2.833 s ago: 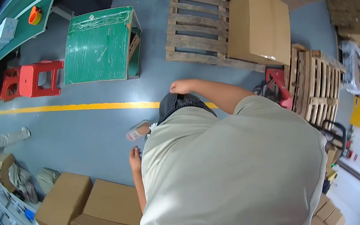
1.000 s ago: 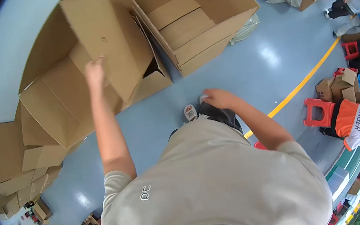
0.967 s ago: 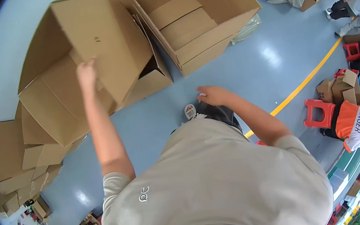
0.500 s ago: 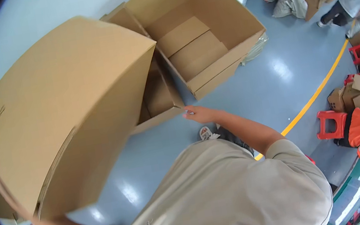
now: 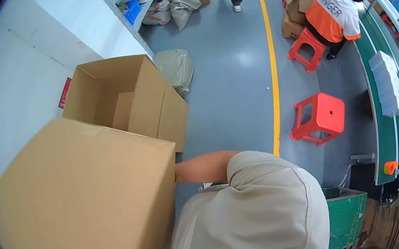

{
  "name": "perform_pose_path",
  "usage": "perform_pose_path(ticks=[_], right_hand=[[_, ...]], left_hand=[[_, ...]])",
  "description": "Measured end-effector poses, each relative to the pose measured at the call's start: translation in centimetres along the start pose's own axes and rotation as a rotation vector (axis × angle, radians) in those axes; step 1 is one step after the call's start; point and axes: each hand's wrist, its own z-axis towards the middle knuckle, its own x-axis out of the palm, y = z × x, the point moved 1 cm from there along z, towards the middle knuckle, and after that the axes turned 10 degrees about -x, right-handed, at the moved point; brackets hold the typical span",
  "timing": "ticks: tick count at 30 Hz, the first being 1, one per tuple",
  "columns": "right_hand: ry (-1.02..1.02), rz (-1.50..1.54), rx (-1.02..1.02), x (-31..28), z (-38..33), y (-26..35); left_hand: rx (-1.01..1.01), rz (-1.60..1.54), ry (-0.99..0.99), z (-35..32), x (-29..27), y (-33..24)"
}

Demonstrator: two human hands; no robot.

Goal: Packing small white product boxes into larger cardboard cartons and sealing them for shipment on a production floor.

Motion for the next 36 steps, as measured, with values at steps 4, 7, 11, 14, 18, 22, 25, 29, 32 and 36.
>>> perform_pose_path(ticks=[4,7,11,14,18,22,25,29,32,36], right_hand=[[-0.138,0.034,-0.127,-4.1,-9.5,-2.3],[-0.269,0.079,-0.251,-7.5,-19.0,-4.4],[-0.501,0.179,-0.466,-10.1,-32.3,-9.5],[-0.715,0.286,-0.661,-11.3,-36.8,-11.0],[-0.969,0.433,-0.891,-14.2,-49.7,-18.6],[-1.176,0.547,-1.059,-11.6,-63.0,-35.6],[-1.313,0.571,-1.123,-7.4,-70.3,-47.6],[-1.484,0.612,-1.198,1.9,-84.8,-78.9],[-1.592,0.603,-1.240,-2.7,-90.4,-70.5],[-1.746,0.628,-1.289,-2.8,-103.3,-76.9]], left_hand=[[0.126,0.076,0.072,-3.1,4.8,-9.6],[0.252,0.114,0.151,-4.7,9.3,-17.6],[0.479,0.120,0.300,-7.6,17.1,-29.7],[0.697,0.090,0.436,-12.4,25.0,-39.6],[0.979,0.065,0.573,-24.1,31.6,-50.0],[1.210,0.062,0.637,-38.0,31.9,-57.6],[1.311,0.065,0.631,-48.2,29.4,-61.6],[1.440,0.084,0.619,-60.7,26.7,-66.7],[1.707,0.060,0.397,-71.8,26.0,-69.7],[1.392,-0.039,1.137,-87.2,30.5,-74.3]])
